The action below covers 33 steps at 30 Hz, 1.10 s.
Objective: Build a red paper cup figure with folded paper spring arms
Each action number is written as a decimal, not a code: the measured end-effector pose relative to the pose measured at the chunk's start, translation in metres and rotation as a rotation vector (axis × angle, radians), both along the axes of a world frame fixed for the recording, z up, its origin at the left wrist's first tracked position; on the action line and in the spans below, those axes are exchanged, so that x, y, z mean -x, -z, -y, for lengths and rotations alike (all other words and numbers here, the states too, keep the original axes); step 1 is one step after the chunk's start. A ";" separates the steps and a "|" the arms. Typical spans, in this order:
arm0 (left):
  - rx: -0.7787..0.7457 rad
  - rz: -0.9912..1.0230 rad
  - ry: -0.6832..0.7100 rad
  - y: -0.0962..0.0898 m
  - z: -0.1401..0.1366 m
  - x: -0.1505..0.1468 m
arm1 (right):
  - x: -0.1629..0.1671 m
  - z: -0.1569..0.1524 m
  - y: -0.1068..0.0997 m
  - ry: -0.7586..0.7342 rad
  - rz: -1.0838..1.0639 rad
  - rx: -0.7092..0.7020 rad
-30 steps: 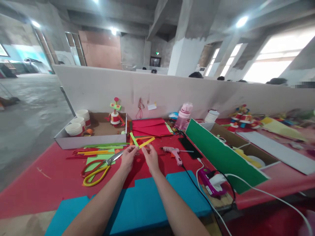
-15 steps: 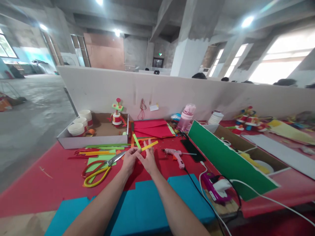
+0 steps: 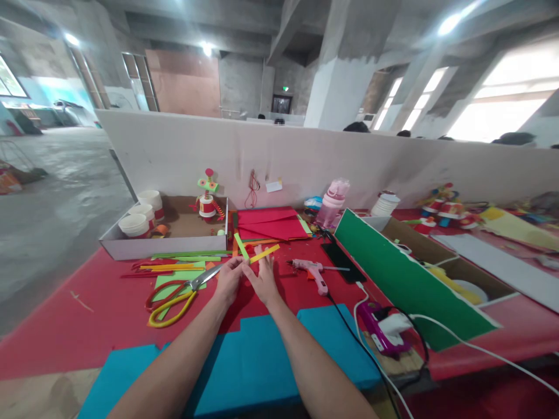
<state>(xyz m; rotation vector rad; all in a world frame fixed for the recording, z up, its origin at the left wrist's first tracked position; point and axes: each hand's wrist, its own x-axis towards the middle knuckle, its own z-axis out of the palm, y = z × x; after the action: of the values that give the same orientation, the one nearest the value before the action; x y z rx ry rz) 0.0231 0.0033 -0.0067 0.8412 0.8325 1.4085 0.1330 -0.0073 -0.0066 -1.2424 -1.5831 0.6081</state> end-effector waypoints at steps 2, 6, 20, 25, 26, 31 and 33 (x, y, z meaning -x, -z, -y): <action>-0.005 -0.002 0.011 -0.001 0.001 0.000 | 0.000 0.002 -0.003 -0.028 -0.059 0.008; 0.008 -0.001 0.072 -0.006 0.003 -0.001 | 0.001 0.005 -0.007 -0.099 -0.092 0.023; 0.037 0.098 0.025 0.000 -0.003 0.001 | 0.000 0.002 -0.006 -0.052 -0.052 -0.040; -0.005 0.017 0.042 0.001 -0.001 0.000 | 0.000 -0.003 0.001 -0.156 -0.168 0.021; -0.006 0.007 0.023 0.001 -0.001 -0.001 | -0.001 -0.004 0.002 -0.152 -0.193 0.019; -0.002 -0.039 -0.029 -0.001 -0.001 -0.001 | -0.004 -0.005 0.002 -0.061 -0.290 0.045; -0.018 -0.096 -0.022 0.000 -0.002 0.000 | -0.005 -0.006 0.002 -0.009 -0.309 0.040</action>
<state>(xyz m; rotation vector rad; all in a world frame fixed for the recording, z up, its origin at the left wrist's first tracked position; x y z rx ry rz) 0.0228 0.0051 -0.0064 0.9222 0.9055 1.4051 0.1383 -0.0013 -0.0083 -1.1103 -1.3245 0.7994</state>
